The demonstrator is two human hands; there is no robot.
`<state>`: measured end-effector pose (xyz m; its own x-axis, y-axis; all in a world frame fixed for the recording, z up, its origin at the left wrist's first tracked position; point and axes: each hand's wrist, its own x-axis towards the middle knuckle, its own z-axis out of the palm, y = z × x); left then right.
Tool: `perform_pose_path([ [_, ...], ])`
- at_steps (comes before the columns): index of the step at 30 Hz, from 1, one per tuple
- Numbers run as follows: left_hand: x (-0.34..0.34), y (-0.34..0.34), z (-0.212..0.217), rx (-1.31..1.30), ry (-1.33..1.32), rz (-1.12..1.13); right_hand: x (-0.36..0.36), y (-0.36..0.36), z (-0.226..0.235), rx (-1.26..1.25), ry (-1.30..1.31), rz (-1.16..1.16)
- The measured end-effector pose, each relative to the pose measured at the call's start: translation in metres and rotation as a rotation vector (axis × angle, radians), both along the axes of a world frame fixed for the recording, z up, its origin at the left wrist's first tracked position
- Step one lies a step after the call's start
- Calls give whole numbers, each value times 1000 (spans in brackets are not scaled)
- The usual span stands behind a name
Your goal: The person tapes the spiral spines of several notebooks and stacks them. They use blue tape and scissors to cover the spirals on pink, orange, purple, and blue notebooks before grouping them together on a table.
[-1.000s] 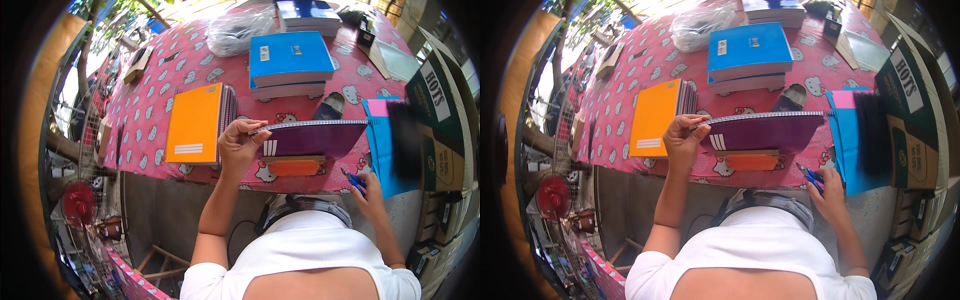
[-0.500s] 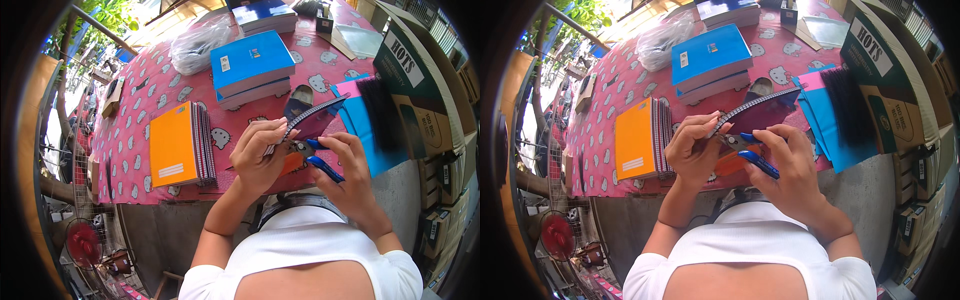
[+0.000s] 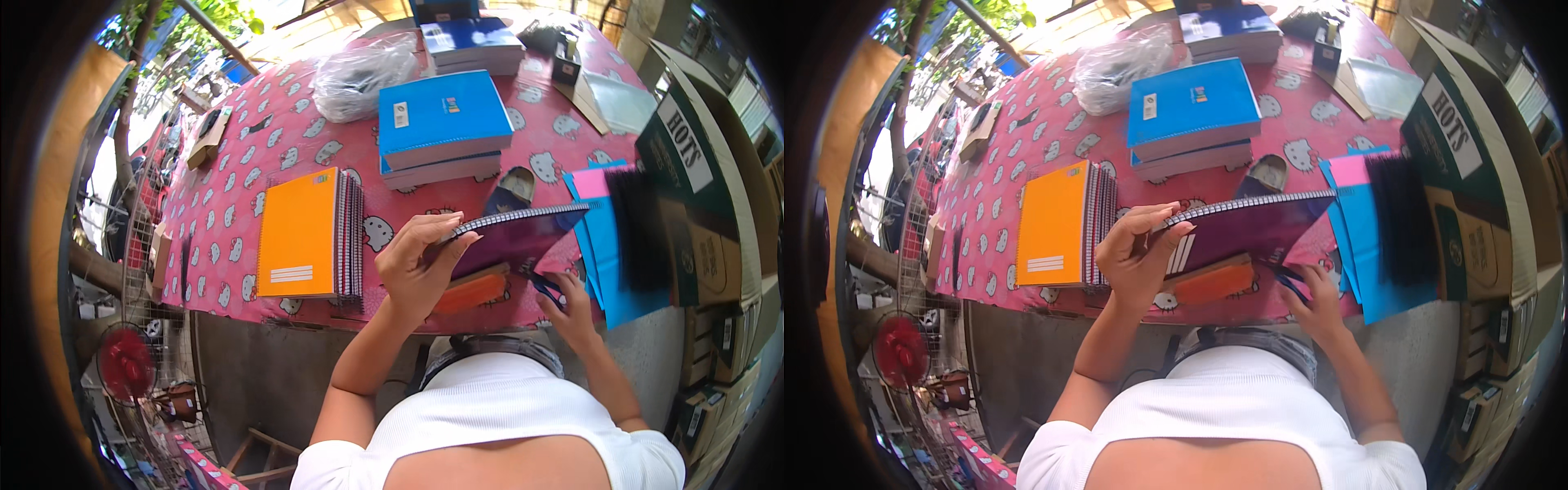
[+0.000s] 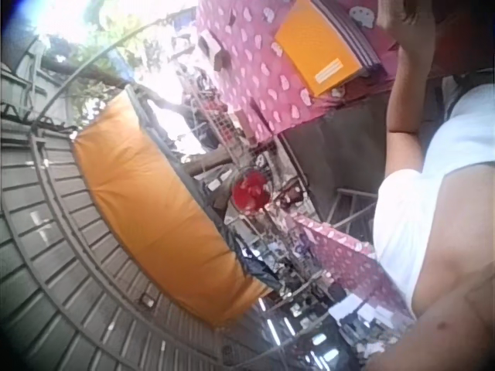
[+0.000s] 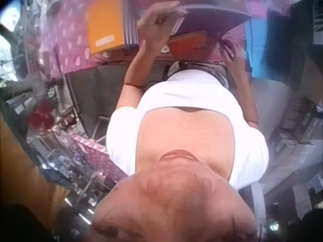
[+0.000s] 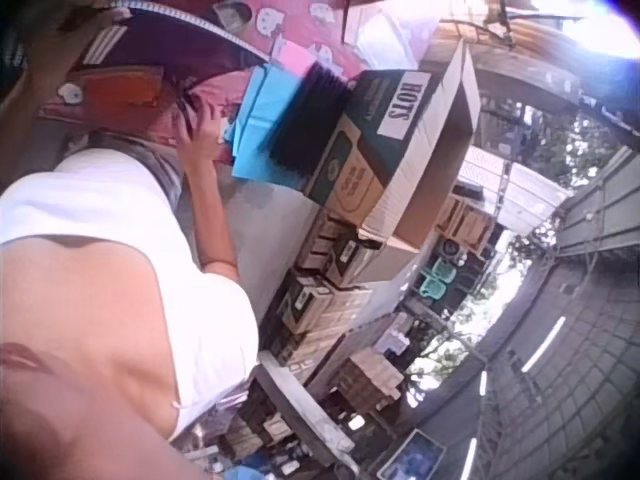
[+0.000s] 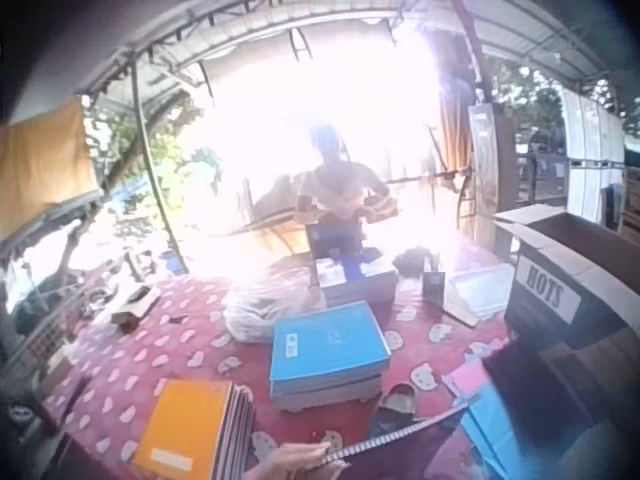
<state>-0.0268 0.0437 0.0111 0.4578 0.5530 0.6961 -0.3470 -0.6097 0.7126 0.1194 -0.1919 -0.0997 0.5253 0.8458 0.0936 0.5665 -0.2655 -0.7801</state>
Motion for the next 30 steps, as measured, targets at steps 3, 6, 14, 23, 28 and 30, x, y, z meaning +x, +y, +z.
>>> perform_pose_path([
  [3,-10,8,-1,-48,76,-24,25,0,-3,66,-546,48],
  [6,-25,7,-1,-74,229,-70,1,54,112,386,-535,131],
  [14,-98,40,-2,-155,317,146,-24,172,239,488,-402,647],
  [23,-261,174,-3,-493,-293,911,-62,403,159,794,871,252],
  [28,-288,180,-133,-574,-223,962,-93,451,9,313,-117,370],
  [30,-271,181,-143,-611,-341,869,-94,460,-2,561,39,453],
])
